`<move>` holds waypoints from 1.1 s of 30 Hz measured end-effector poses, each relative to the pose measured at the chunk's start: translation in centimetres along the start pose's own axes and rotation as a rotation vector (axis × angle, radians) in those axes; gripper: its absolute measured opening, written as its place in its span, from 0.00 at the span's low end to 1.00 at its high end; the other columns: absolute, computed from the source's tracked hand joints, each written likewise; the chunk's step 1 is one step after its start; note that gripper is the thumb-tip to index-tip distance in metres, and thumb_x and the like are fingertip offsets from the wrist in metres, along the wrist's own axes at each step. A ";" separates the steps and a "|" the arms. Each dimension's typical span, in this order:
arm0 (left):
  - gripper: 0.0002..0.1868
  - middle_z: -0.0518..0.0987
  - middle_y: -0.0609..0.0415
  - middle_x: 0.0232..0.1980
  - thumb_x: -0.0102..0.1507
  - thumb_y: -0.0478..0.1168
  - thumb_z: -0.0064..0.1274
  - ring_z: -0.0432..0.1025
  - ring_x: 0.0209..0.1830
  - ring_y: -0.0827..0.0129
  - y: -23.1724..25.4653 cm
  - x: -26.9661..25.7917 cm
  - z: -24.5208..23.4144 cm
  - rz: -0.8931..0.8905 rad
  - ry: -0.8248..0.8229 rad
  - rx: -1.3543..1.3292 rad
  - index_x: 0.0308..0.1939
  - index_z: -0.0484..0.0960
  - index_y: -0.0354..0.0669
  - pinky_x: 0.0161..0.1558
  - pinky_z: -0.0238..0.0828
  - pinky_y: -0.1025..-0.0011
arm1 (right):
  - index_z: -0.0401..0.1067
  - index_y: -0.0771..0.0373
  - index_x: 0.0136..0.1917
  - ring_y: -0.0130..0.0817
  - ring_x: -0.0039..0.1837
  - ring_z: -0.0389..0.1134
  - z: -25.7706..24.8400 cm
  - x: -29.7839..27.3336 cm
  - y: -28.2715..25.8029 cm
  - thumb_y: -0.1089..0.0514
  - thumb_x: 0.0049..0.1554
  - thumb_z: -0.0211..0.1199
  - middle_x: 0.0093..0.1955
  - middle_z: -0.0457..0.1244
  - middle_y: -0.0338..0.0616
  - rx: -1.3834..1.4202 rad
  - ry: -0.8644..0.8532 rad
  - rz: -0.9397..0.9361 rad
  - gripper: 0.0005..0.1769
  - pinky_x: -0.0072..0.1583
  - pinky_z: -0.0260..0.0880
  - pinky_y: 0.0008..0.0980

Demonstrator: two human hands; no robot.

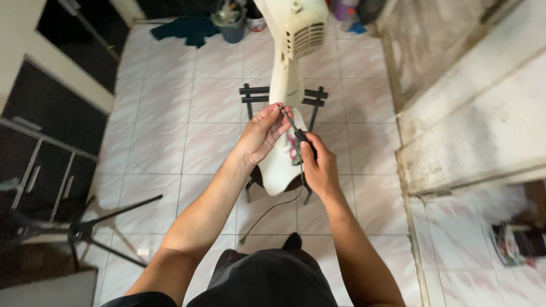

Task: The person uses a screwdriver to remove screws from the rear housing of a standing electric fan. They repeatedly loosen and remove screws, placing them into a green bowl, and progressively detach the rear casing to expose the internal motor and fan assembly.

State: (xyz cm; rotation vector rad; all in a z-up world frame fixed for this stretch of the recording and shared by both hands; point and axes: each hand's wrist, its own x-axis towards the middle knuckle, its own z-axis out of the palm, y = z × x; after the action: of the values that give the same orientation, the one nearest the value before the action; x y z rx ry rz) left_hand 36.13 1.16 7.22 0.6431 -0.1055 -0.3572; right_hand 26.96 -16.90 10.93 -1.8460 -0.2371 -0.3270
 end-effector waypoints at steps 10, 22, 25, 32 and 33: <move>0.08 0.83 0.51 0.51 0.73 0.39 0.48 0.79 0.53 0.67 1.0 2.2 1.2 0.140 0.143 0.165 0.50 0.79 0.38 0.58 0.78 0.70 | 0.72 0.63 0.63 0.25 0.38 0.65 -1.3 4.8 3.3 0.56 0.66 0.55 0.36 0.65 0.40 0.078 -0.165 0.054 0.15 0.41 0.66 0.27; 0.09 0.83 0.50 0.48 0.73 0.38 0.49 0.79 0.50 0.69 2.8 3.1 2.6 0.273 0.142 0.644 0.52 0.77 0.35 0.57 0.80 0.67 | 0.70 0.64 0.65 0.23 0.33 0.52 0.4 5.4 5.7 0.56 0.68 0.54 0.36 0.56 0.35 0.463 -0.151 0.203 0.15 0.35 0.53 0.28; 0.10 0.82 0.49 0.47 0.73 0.39 0.50 0.79 0.48 0.67 0.4 5.1 1.5 0.271 0.207 0.452 0.50 0.77 0.34 0.56 0.80 0.66 | 0.65 0.60 0.60 0.21 0.29 0.48 2.4 5.1 7.1 0.54 0.68 0.52 0.31 0.52 0.33 0.886 -0.150 0.472 0.11 0.32 0.49 0.26; 0.10 0.81 0.52 0.45 0.72 0.39 0.49 0.77 0.47 0.66 -2.3 10.4 -1.6 0.100 0.302 -0.058 0.49 0.78 0.34 0.59 0.78 0.64 | 0.60 0.61 0.57 0.19 0.32 0.53 5.0 5.9 8.4 0.59 0.67 0.52 0.34 0.56 0.32 0.570 0.053 0.337 0.07 0.34 0.53 0.24; 0.10 0.81 0.52 0.45 0.72 0.39 0.49 0.77 0.47 0.66 -2.1 10.8 -1.9 0.071 0.289 -0.099 0.48 0.78 0.34 0.60 0.78 0.62 | 0.61 0.62 0.56 0.19 0.33 0.56 5.2 6.1 8.2 0.59 0.67 0.52 0.35 0.58 0.32 0.429 0.085 0.299 0.07 0.35 0.56 0.24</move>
State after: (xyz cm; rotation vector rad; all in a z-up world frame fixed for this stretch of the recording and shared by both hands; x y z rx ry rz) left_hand 45.95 -3.21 4.33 0.5851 0.1639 -0.1965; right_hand 35.90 -14.30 4.22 -1.4139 0.0298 -0.1314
